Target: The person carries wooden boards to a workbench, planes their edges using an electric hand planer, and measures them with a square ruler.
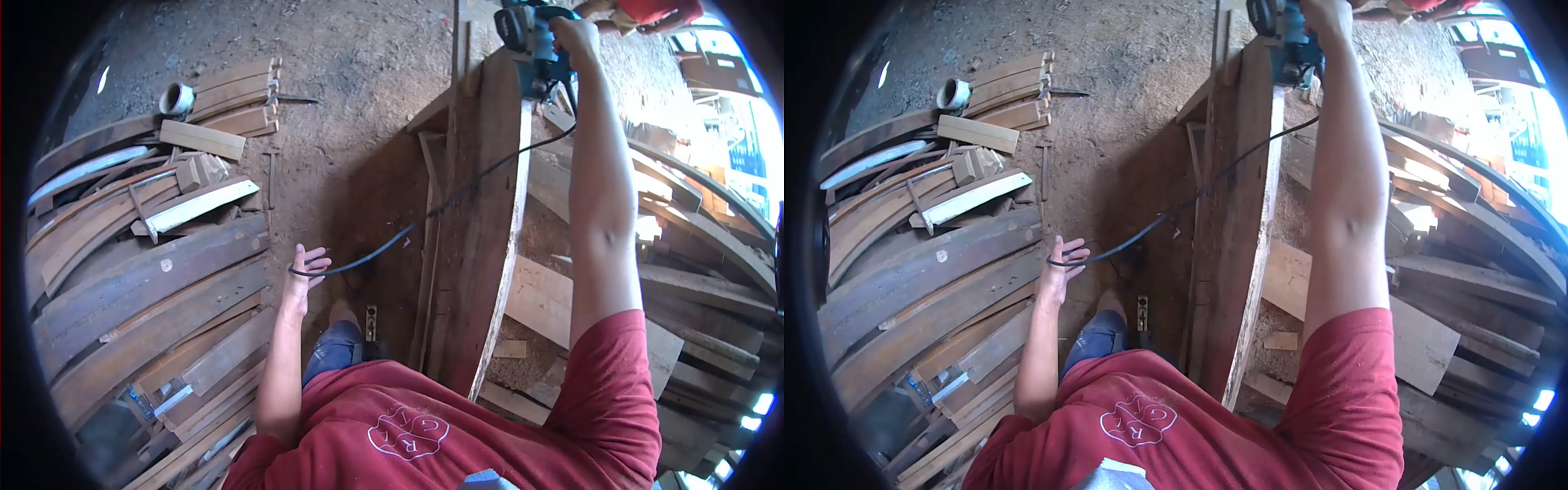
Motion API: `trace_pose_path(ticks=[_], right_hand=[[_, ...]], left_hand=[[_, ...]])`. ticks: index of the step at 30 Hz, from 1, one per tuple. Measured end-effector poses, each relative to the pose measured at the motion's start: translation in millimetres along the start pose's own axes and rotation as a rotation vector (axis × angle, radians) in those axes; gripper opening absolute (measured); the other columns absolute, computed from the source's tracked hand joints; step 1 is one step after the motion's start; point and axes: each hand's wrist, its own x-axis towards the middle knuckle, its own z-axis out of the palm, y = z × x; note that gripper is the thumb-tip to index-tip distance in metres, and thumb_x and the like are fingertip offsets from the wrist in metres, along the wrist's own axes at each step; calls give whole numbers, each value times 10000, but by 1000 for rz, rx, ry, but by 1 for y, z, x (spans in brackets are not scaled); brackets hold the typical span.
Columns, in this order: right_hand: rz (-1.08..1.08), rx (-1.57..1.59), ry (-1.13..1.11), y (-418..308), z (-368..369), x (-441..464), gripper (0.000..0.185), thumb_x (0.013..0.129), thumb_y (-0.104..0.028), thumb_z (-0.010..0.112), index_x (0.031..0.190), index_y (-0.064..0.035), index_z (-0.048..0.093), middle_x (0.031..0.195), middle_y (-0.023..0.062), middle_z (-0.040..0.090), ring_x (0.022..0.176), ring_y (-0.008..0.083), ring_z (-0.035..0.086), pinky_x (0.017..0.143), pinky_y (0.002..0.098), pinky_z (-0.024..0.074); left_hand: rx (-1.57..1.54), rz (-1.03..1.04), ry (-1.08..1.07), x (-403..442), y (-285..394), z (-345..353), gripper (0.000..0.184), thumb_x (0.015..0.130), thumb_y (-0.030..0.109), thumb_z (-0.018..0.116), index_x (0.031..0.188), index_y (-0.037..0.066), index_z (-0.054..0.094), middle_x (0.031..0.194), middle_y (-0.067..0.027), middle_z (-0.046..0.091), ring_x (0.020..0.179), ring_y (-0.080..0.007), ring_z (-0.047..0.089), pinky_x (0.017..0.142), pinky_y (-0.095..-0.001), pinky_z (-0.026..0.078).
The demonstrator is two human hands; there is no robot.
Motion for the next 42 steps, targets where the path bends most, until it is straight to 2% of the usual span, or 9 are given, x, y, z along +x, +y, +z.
trace_pose_path(ticks=[7, 13, 16, 18, 21, 25, 31, 41, 42], right_hand=[[-70, 43, -60, 19, -4, -1, 184, 820, -151, 733, 766, 20, 693, 661, 74, 662, 521, 167, 623, 508, 345, 532], [-42, -265, 118, -33, -63, -254, 199, 870, -160, 647, 800, 16, 710, 638, 113, 640, 524, 235, 628, 463, 401, 465], [-161, -332, -58, 91, -59, -282, 200, 841, -158, 674, 794, 30, 724, 643, 153, 673, 555, 265, 671, 482, 413, 486], [-312, -110, 95, 104, -75, -386, 199, 847, -165, 688, 777, 19, 721, 624, 134, 654, 533, 251, 650, 471, 401, 476], [-51, -79, 121, 108, -131, -574, 223, 824, -152, 713, 965, 19, 742, 644, 102, 687, 517, 161, 645, 541, 371, 545], [52, -27, 112, 117, -184, -792, 385, 810, -62, 687, 1191, -14, 714, 1024, 261, 751, 979, 431, 746, 883, 444, 583], [387, -58, 19, 154, -244, -1057, 487, 836, 4, 721, 1321, -5, 680, 1022, 168, 780, 957, 200, 758, 884, 350, 570], [422, 3, -8, 144, -238, -1021, 542, 836, 30, 698, 1371, -53, 671, 1093, 190, 769, 940, 132, 698, 848, 324, 555], [355, -18, 10, 143, -232, -1002, 519, 834, 8, 718, 1345, -65, 672, 1004, 251, 770, 980, 322, 794, 821, 377, 592]], left_hand=[[-22, 41, 22, -21, -26, -26, 858, 1060, 752, 330, 1442, 46, 634, 1312, -179, 718, 1248, -313, 652, 1089, -444, 483], [-401, 101, 18, -23, -53, -75, 860, 1082, 717, 300, 1496, 5, 548, 1373, -184, 675, 1294, -295, 631, 1115, -480, 485], [-518, 115, 12, -42, -53, -93, 824, 1099, 669, 304, 1504, -13, 532, 1408, -207, 640, 1331, -336, 609, 1172, -505, 467], [-498, 112, -14, -56, -54, -93, 815, 1105, 656, 301, 1505, -15, 530, 1405, -211, 640, 1340, -341, 603, 1184, -507, 459], [-431, 147, -45, -85, -64, -85, 752, 1131, 591, 280, 1518, -5, 527, 1451, -209, 615, 1382, -352, 576, 1187, -507, 459], [-299, 149, -172, -122, -102, -65, 738, 1134, 581, 296, 1516, -7, 526, 1445, -201, 615, 1351, -334, 592, 1192, -494, 451], [28, 183, -327, -163, -165, -28, 760, 1130, 617, 284, 1498, 7, 551, 1318, -168, 702, 1257, -272, 646, 1157, -466, 461], [12, 172, -401, -179, -183, -23, 743, 1130, 615, 308, 1441, 18, 621, 1250, -163, 728, 1193, -253, 666, 1111, -445, 496], [13, 167, -385, -175, -178, -28, 763, 1119, 636, 323, 1463, 12, 596, 1273, -158, 713, 1213, -250, 652, 1124, -446, 485]])
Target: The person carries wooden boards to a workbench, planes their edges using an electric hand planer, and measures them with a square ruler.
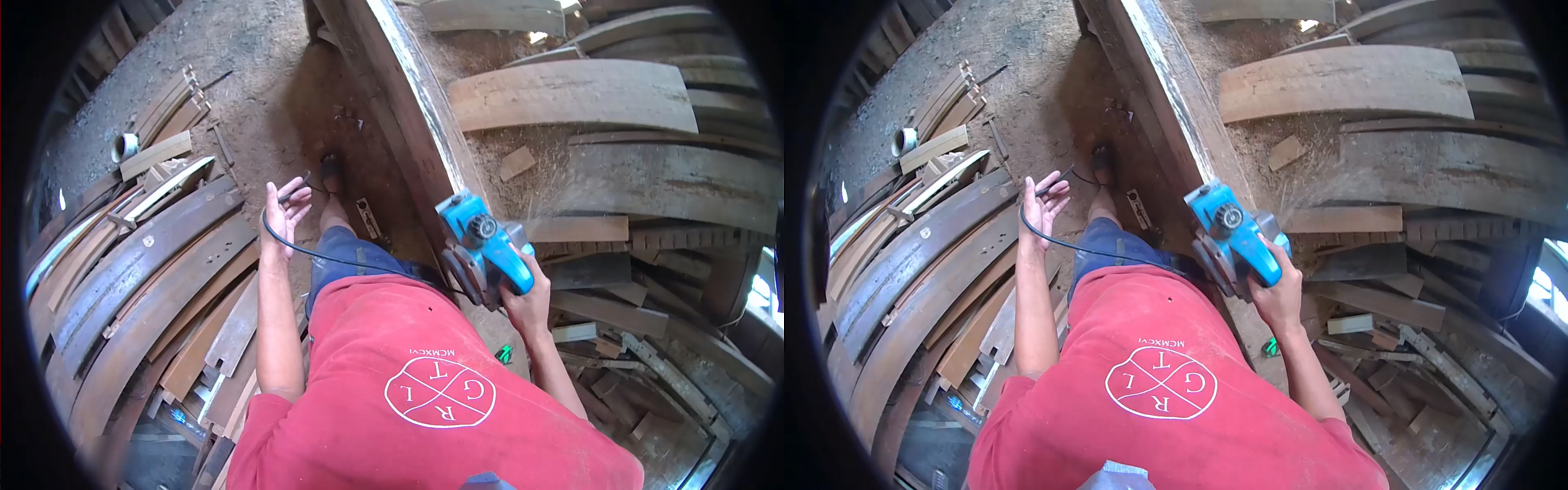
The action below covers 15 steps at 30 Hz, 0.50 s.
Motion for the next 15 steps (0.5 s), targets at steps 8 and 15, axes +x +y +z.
trace_pose_path(ticks=[8, 15], right_hand=[[-52, 19, -30, -92, 38, 149, 510, 838, 16, 687, 1344, -46, 677, 1056, 235, 758, 985, 279, 777, 869, 380, 573], [-145, -29, -17, -180, 77, 290, 465, 835, 5, 690, 1300, -21, 692, 1011, 223, 764, 954, 294, 777, 866, 384, 571]], left_hand=[[-95, -12, 124, 41, 37, -37, 770, 1108, 655, 340, 1482, 27, 581, 1302, -144, 702, 1232, -238, 639, 1113, -424, 479], [-31, -63, 205, 106, 83, -36, 738, 1119, 638, 322, 1449, 50, 623, 1264, -134, 723, 1198, -229, 651, 1085, -412, 493]])
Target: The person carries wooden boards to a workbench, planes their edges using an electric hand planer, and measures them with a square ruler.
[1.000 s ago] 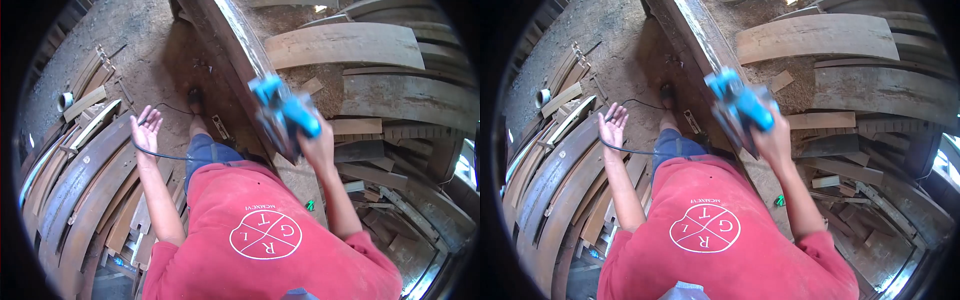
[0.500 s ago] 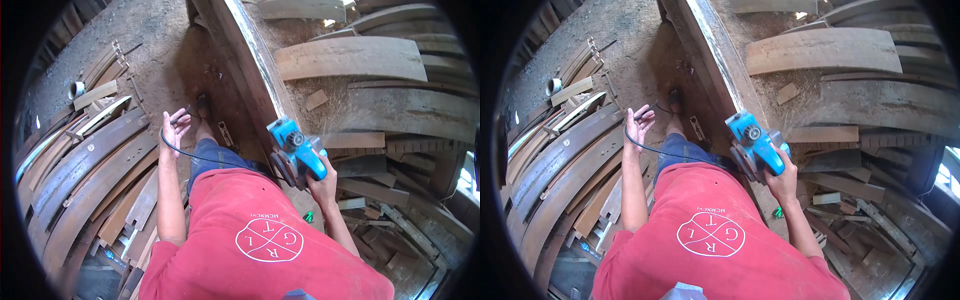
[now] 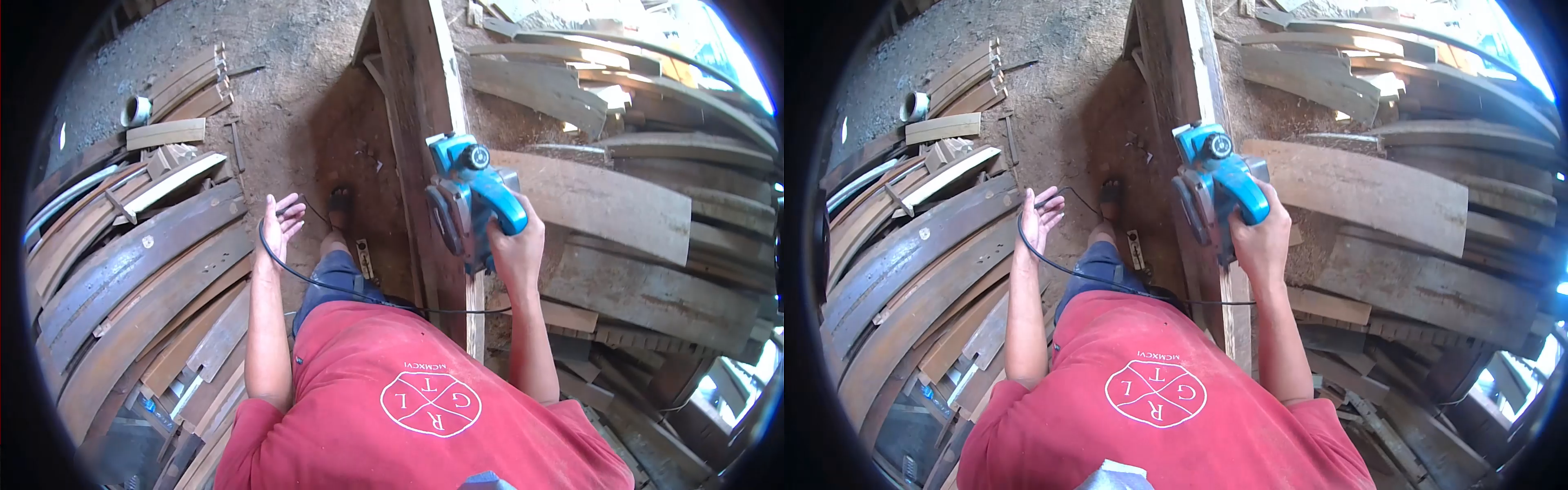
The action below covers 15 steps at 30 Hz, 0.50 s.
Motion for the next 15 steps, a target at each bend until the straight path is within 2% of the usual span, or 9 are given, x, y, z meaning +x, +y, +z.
trace_pose_path(ticks=[6, 8, 12, 15], right_hand=[[-86, 6, 5, -59, 26, 121, 386, 831, -15, 685, 1215, 1, 724, 947, 199, 765, 849, 243, 747, 818, 368, 561], [-54, -7, -16, -79, 32, 158, 377, 828, -18, 676, 1200, -1, 727, 940, 192, 766, 830, 234, 737, 809, 364, 558], [-42, -2, 1, -103, 52, 237, 337, 806, -64, 672, 1127, 11, 737, 838, 199, 737, 727, 236, 710, 752, 373, 552], [-128, -32, 44, -115, 67, 305, 300, 775, -92, 687, 1042, 26, 752, 757, 188, 718, 674, 241, 709, 698, 383, 553]], left_hand=[[-25, -22, -16, 49, 48, 11, 773, 1095, 675, 362, 1472, 42, 596, 1289, -139, 709, 1237, -242, 642, 1100, -408, 483], [-5, -33, -2, 66, 59, 12, 779, 1090, 681, 373, 1472, 39, 596, 1291, -151, 706, 1248, -249, 640, 1107, -415, 482], [-20, -56, 16, 93, 75, 14, 787, 1084, 689, 383, 1467, 37, 603, 1295, -159, 703, 1250, -259, 641, 1113, -415, 483], [-29, -76, 31, 106, 81, 17, 791, 1083, 692, 382, 1467, 36, 602, 1292, -159, 703, 1252, -261, 638, 1117, -416, 476]])
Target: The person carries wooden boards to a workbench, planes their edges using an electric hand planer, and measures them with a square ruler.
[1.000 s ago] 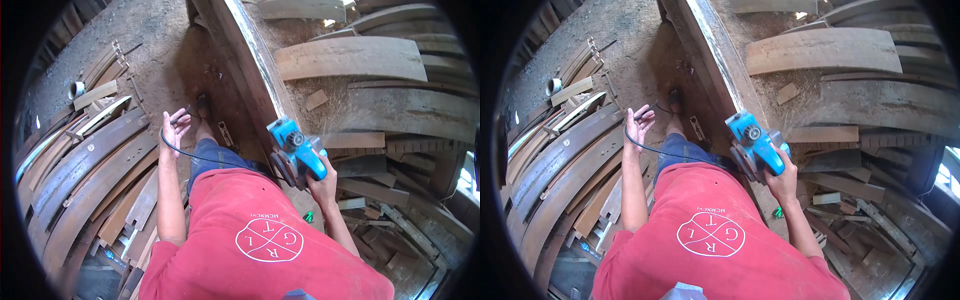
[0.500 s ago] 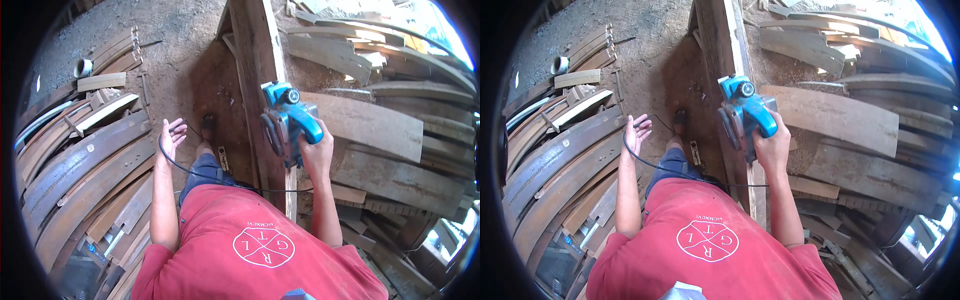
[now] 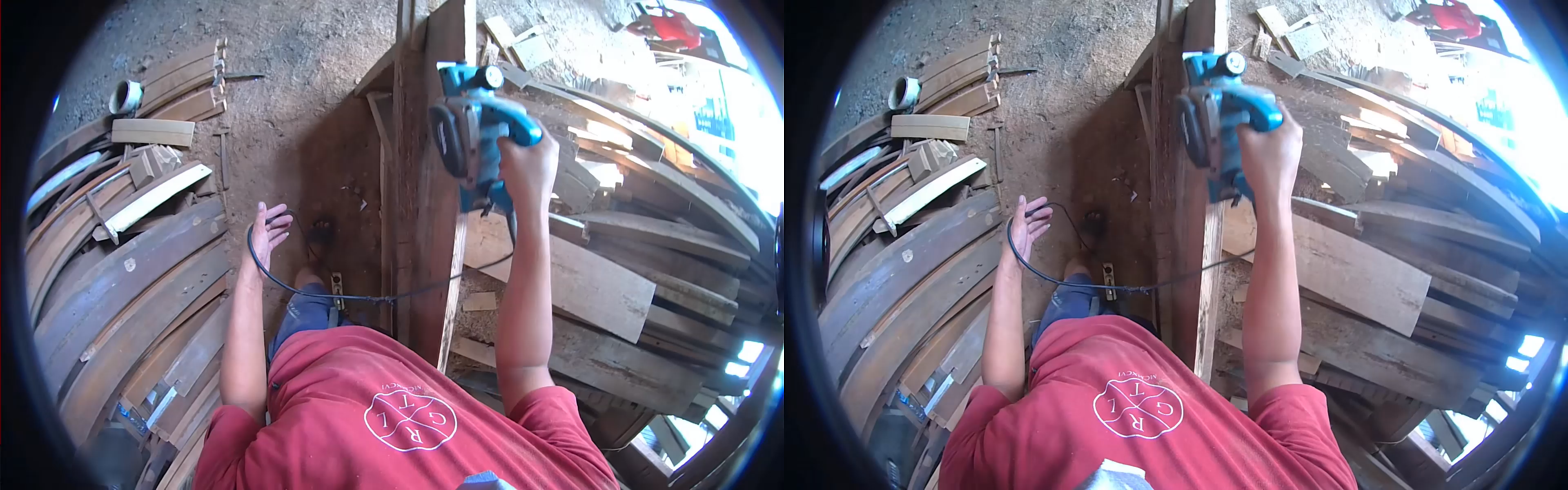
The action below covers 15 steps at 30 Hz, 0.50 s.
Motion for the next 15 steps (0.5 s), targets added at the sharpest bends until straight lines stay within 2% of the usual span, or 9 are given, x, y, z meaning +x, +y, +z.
trace_pose_path(ticks=[1, 3, 5, 9, 15], right_hand=[[-26, -12, 11, -1, 7, 22, 287, 776, -95, 690, 1027, 27, 759, 729, 178, 715, 640, 236, 708, 664, 384, 555], [-15, 13, 17, -27, 15, 58, 133, 802, -93, 720, 830, 37, 714, 588, 71, 632, 480, 149, 621, 480, 327, 500], [-8, 0, 13, -41, 25, 98, 164, 801, -123, 744, 763, 35, 718, 594, 91, 654, 487, 168, 636, 488, 324, 508], [-31, -46, -8, -52, 47, 191, 240, 788, -179, 772, 776, 57, 729, 632, 122, 679, 507, 203, 655, 505, 346, 526], [-101, 18, 24, -50, 78, 340, 267, 796, -223, 811, 748, 31, 748, 666, 101, 700, 541, 187, 671, 529, 350, 547]], left_hand=[[6, -9, 3, 4, 2, 0, 793, 1083, 693, 380, 1465, 35, 603, 1292, -160, 703, 1250, -261, 637, 1119, -416, 472], [9, -14, 7, 10, 3, 4, 815, 1076, 706, 377, 1468, 27, 599, 1309, -178, 696, 1269, -279, 627, 1133, -429, 456], [12, -16, 15, 16, 6, 7, 837, 1069, 719, 375, 1471, 18, 594, 1325, -196, 690, 1288, -296, 617, 1146, -441, 441], [21, -2, 56, 18, 11, 13, 859, 1049, 742, 395, 1451, 16, 616, 1285, -185, 711, 1251, -287, 638, 1118, -431, 463], [66, 39, 106, 9, -8, 11, 845, 1048, 735, 416, 1414, 11, 650, 1228, -157, 742, 1153, -260, 672, 1038, -396, 506]])
